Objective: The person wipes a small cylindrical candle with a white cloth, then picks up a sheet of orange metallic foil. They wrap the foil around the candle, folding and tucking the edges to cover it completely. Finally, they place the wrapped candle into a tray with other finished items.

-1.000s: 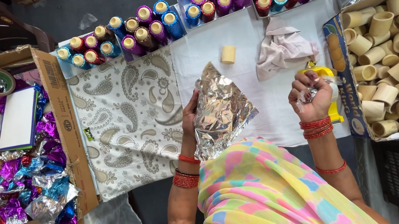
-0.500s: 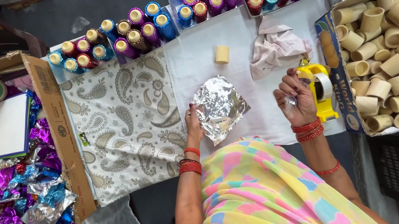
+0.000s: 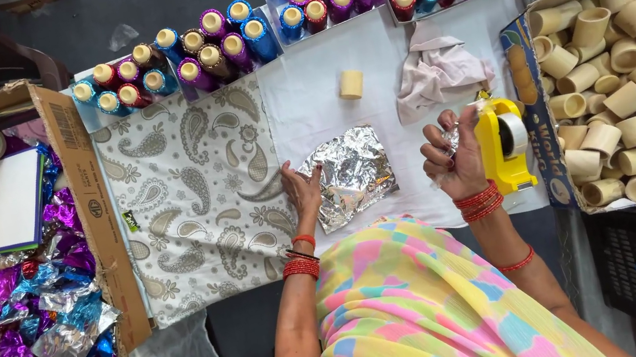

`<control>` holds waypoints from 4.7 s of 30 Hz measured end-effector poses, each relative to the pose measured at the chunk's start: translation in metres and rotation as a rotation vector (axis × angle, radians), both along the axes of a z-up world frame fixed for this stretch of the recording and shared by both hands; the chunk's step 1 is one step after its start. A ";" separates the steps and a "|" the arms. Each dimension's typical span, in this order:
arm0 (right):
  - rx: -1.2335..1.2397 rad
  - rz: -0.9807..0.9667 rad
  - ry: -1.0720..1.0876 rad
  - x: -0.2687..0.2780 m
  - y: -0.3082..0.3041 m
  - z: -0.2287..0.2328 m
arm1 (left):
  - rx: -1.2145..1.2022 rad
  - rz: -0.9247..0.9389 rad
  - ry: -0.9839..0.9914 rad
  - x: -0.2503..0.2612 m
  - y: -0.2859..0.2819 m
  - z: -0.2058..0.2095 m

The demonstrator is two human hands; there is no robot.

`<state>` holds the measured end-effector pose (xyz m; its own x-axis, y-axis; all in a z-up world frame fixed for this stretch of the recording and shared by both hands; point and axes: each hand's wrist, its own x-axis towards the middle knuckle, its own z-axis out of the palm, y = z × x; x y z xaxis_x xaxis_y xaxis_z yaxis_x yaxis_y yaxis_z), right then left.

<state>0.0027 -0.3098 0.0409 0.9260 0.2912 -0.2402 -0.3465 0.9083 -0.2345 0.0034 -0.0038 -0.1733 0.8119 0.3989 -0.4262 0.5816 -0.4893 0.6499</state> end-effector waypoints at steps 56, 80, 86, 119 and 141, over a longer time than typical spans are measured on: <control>0.019 -0.298 0.106 -0.034 0.019 -0.054 | -0.185 -0.327 -0.122 -0.024 0.014 -0.014; -0.405 -0.207 0.214 -0.077 -0.015 -0.116 | -0.183 -0.107 -0.128 -0.034 0.017 -0.045; -0.445 -0.163 0.293 -0.120 -0.030 -0.145 | -0.156 -0.089 -0.096 -0.031 0.016 -0.042; -0.876 -0.112 0.982 -0.292 -0.130 -0.304 | -0.160 -0.062 -0.070 -0.036 0.018 -0.048; -1.336 -0.483 0.909 -0.244 -0.198 -0.377 | -1.077 0.429 -0.016 -0.061 -0.008 -0.087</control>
